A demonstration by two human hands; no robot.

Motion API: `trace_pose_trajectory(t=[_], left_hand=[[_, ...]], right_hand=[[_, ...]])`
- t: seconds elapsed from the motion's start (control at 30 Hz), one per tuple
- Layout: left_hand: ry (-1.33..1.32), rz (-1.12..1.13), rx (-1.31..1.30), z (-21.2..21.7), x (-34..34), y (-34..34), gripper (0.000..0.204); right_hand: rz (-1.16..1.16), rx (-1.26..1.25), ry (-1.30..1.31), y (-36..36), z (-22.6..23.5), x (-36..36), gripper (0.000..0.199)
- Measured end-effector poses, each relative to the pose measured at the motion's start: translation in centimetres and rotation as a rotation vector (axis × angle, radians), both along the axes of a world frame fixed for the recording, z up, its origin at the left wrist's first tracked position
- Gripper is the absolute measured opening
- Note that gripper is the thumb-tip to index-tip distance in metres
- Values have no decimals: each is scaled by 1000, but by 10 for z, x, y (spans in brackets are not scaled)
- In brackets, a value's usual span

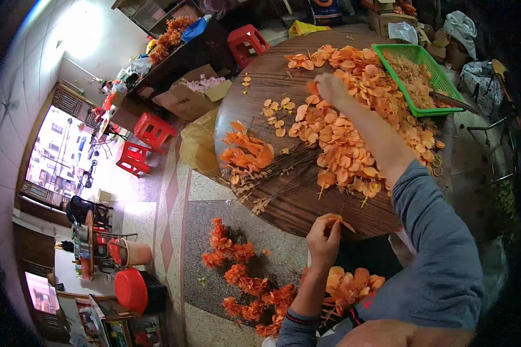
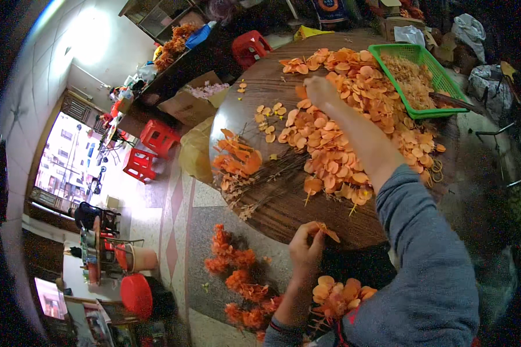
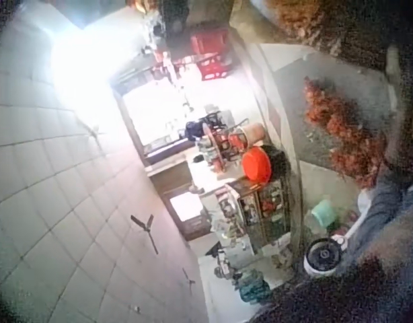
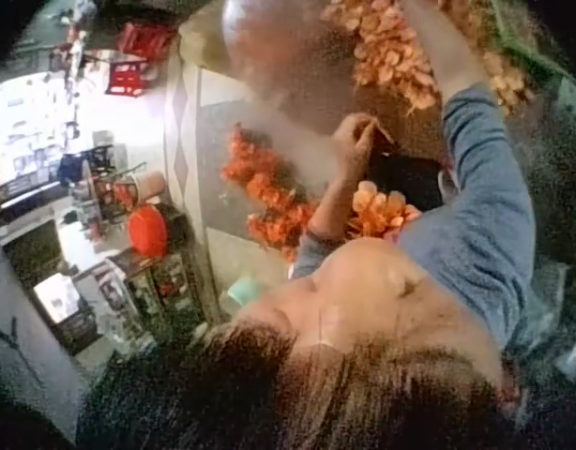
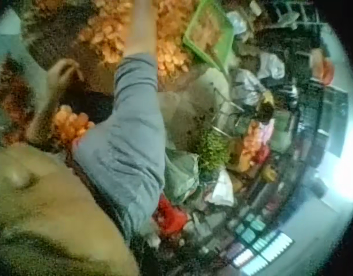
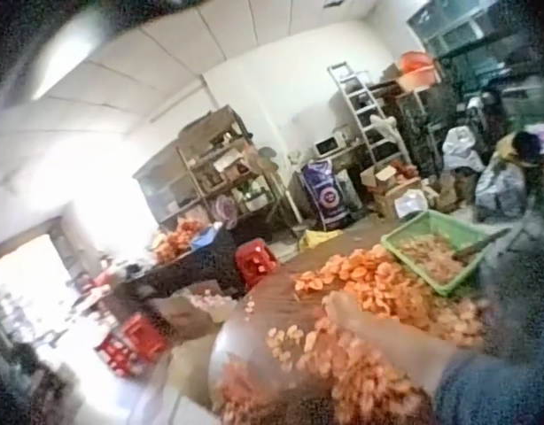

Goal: The person strings artificial petals onto a wire to assemble flower stems, then gathers and arranges the stems together by hand into a bunch.

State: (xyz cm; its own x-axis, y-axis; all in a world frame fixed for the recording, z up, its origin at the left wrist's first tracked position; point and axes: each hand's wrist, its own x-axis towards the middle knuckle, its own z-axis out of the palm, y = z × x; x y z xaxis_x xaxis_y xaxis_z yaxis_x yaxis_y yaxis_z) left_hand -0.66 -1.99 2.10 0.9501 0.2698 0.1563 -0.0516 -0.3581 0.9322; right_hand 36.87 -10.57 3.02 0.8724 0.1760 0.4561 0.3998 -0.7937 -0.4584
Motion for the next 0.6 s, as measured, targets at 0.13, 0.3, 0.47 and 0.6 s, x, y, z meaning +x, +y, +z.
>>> trace_pose_trajectory(t=[0.13, 0.3, 0.47, 0.6], left_hand=[[55, 27, -67, -4, 0, 1, 9], [12, 57, -577, -4, -4, -2, 18], [85, -375, -1042, 2, -20, 10, 24], [208, -368, -939, 44, -26, -3, 34]], right_hand=[[258, 525, 190, -28, 33, -27, 10], [612, 640, 486, -76, 35, -145, 8], [1040, 386, 623, -106, 41, -249, 11], [1279, 177, 542, -114, 62, -282, 7]])
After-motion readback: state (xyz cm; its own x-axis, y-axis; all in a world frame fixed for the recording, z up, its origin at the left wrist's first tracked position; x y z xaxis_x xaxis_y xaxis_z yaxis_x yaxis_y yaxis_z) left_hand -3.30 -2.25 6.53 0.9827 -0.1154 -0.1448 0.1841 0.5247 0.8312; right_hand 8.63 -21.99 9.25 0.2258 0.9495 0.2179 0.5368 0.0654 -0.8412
